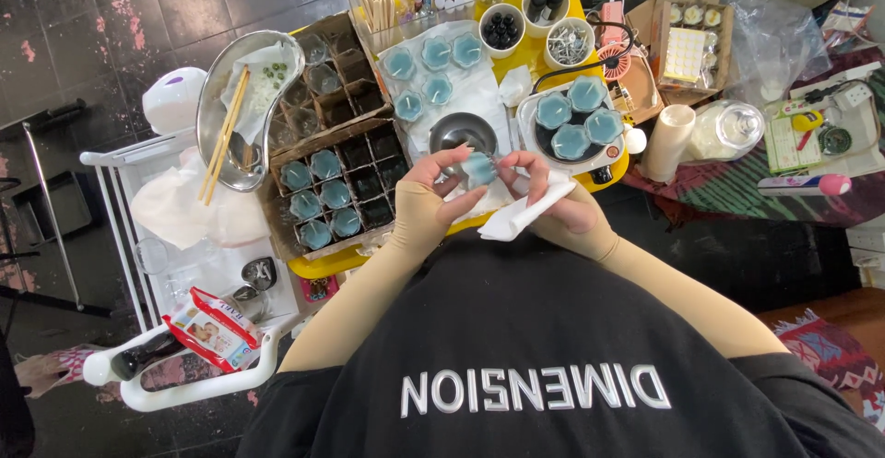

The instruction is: Cleaning small blue candle jars with a cloth and placing black beads inside them using tweezers.

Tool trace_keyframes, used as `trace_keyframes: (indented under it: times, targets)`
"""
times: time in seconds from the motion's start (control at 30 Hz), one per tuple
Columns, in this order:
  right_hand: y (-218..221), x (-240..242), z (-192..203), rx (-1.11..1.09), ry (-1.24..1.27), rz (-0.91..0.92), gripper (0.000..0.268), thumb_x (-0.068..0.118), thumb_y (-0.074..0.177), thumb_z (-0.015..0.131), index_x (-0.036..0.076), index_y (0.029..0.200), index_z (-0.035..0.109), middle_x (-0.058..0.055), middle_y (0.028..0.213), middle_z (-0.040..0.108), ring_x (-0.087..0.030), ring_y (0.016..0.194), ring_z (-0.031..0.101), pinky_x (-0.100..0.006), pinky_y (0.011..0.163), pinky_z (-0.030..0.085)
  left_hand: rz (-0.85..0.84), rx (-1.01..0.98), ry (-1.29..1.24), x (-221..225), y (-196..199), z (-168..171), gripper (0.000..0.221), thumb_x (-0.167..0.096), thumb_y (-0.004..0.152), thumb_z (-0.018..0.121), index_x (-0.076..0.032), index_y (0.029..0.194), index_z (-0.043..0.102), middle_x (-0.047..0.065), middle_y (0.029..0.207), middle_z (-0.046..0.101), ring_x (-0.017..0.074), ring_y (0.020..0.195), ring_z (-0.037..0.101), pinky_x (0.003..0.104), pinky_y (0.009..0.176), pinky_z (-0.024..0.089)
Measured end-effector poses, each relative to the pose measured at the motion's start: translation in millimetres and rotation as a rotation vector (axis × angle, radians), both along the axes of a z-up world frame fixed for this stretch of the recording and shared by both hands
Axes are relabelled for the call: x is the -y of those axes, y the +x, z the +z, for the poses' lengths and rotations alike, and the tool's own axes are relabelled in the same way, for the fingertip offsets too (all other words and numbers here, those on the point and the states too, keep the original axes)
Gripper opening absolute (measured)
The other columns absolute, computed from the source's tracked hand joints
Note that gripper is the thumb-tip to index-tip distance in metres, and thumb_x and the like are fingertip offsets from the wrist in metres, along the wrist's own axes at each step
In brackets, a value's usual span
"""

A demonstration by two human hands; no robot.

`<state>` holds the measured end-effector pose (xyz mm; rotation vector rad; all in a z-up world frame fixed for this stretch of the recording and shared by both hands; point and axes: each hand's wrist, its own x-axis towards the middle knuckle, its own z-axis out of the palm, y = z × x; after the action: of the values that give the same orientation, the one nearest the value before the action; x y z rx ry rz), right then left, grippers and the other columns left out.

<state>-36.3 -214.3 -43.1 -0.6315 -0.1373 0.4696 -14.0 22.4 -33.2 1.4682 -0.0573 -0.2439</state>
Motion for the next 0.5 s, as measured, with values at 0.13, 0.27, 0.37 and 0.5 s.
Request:
trace_keyframes:
  times: [0.13,0.27,0.37,0.5]
  targets:
    - [-2.1,-3.4,0.6,-0.099,0.079,-0.02,0.015,0.002,0.093,0.069,0.007,0.089,0.056,-0.012,0.142,0.046,-0.034,0.149,0.038,-0.049,0.12,0.038,-0.034,0.177,0.116,-3.6,-2.3,3.4,0.05,-0.006,0.081,0.085,0.002,0.126,0.064,0.015,0.141,0.06,0.0243,0.136,0.058,0.037,0.111,0.055]
    - [-1.7,-4.4,0.6,-0.022,-0.044,-0.091,0.014,-0.002,0.097,0.064,0.008,0.094,0.054,-0.015,0.143,0.048,-0.03,0.15,0.037,-0.044,0.124,0.034,-0.065,0.313,0.136,-6.0,-3.2,0.2,0.046,-0.005,0.086,0.084,-0.001,0.129,0.065,0.016,0.143,0.059,0.0249,0.139,0.059,0.038,0.112,0.05]
    - [0.3,-8.9,5.4,0.026,-0.028,-0.084,0.016,-0.004,0.095,0.065,0.009,0.092,0.055,-0.013,0.141,0.048,-0.031,0.152,0.037,-0.047,0.123,0.036,-0.045,0.4,0.264,-8.7,-3.9,4.9,0.047,-0.005,0.084,0.086,-0.002,0.127,0.066,0.014,0.139,0.063,0.0222,0.135,0.061,0.036,0.109,0.053]
    - [2.6,-11.7,18.7,-0.006,0.129,-0.036,0.016,0.0,0.092,0.071,0.008,0.085,0.06,-0.009,0.139,0.048,-0.036,0.153,0.039,-0.054,0.119,0.042,0.02,0.344,0.377,-7.7,-4.9,11.1,0.045,-0.007,0.081,0.087,-0.005,0.121,0.067,0.01,0.133,0.067,0.015,0.118,0.068,0.029,0.094,0.059]
